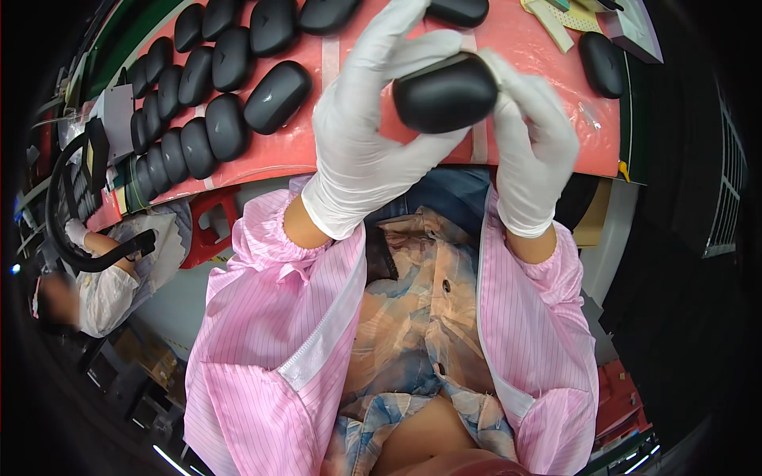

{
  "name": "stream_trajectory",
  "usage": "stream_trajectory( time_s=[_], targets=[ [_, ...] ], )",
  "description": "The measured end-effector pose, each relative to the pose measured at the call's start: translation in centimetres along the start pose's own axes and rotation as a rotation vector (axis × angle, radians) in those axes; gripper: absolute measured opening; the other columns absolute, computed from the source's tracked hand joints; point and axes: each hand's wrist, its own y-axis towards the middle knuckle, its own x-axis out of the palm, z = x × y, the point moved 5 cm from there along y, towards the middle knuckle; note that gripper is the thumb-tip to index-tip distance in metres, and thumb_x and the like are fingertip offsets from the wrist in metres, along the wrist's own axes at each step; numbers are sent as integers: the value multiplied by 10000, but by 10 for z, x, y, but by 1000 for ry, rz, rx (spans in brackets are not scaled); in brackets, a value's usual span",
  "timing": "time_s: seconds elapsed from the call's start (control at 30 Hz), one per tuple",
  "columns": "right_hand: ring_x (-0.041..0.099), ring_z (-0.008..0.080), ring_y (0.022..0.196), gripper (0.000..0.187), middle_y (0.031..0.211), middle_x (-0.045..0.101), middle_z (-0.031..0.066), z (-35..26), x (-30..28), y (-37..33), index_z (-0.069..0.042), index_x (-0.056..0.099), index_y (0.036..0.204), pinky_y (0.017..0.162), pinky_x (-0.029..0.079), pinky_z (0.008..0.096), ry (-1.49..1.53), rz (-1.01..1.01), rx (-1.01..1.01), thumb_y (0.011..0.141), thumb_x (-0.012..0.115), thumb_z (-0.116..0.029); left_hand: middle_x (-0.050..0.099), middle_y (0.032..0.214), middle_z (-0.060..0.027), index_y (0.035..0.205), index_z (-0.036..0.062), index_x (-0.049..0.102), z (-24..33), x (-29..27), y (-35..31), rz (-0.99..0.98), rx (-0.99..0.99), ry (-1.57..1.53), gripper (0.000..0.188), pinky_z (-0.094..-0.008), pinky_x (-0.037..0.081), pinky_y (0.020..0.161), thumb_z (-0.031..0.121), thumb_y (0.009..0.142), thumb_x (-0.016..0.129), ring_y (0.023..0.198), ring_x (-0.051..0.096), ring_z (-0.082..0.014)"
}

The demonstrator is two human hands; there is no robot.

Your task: Cleaning and inspecting wireless earbud charging cases at a factory station.

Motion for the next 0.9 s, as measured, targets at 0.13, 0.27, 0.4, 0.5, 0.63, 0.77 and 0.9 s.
stream_trajectory(
  time_s=[0.13,0.27,0.4,0.5,0.63,0.77,0.9],
  targets=[
    [572,82,863,254,955,630,28,34,38,-27,29,627,1137,708,476,254,979,-284,759,950,511,-99,687,1059,-139,1440,-41,352,-24,10,14,129,1267,-238,882,-291,531,841,42,707,836,938,690,-205],
    [573,147,775,260,908,628,35,9,15,1,-41,659,1095,734,454,276,485,24,174,840,611,-43,685,1059,-166,1448,-18,355,-22,5,8,253,1237,55,886,-284,553,770,81,702,823,903,708,-227],
    [589,221,742,411,855,586,39,-33,29,-12,-103,715,1047,644,453,322,-143,-166,-436,683,666,81,695,1033,-153,1455,2,357,6,-11,-11,69,442,652,880,-292,553,764,75,692,791,897,711,-253],
    [532,202,683,410,778,555,29,-7,18,-5,-164,734,1067,586,422,336,-65,4,-314,704,674,18,695,1028,-132,1448,-3,364,4,-13,-12,27,432,533,874,-288,548,768,27,679,780,898,708,-246],
    [577,112,745,340,800,615,50,20,15,10,-80,716,1109,654,462,278,220,-91,66,845,565,73,656,1101,-99,1404,1,422,-9,-12,-8,55,627,73,707,-310,539,855,27,768,731,969,664,-202],
    [593,88,887,225,1086,662,45,17,9,33,34,656,1131,806,453,203,419,22,223,942,536,11,626,1176,-90,1304,-10,519,-49,-4,-9,-203,-444,-693,507,-426,560,883,200,865,659,1021,644,-199],
    [580,196,722,357,802,607,67,-20,34,25,-65,723,1021,669,474,299,40,-389,-403,731,581,88,600,1248,-162,1322,-20,489,-51,-9,-8,-143,-601,-932,667,-414,522,931,530,949,418,1096,627,-262]
  ],
)
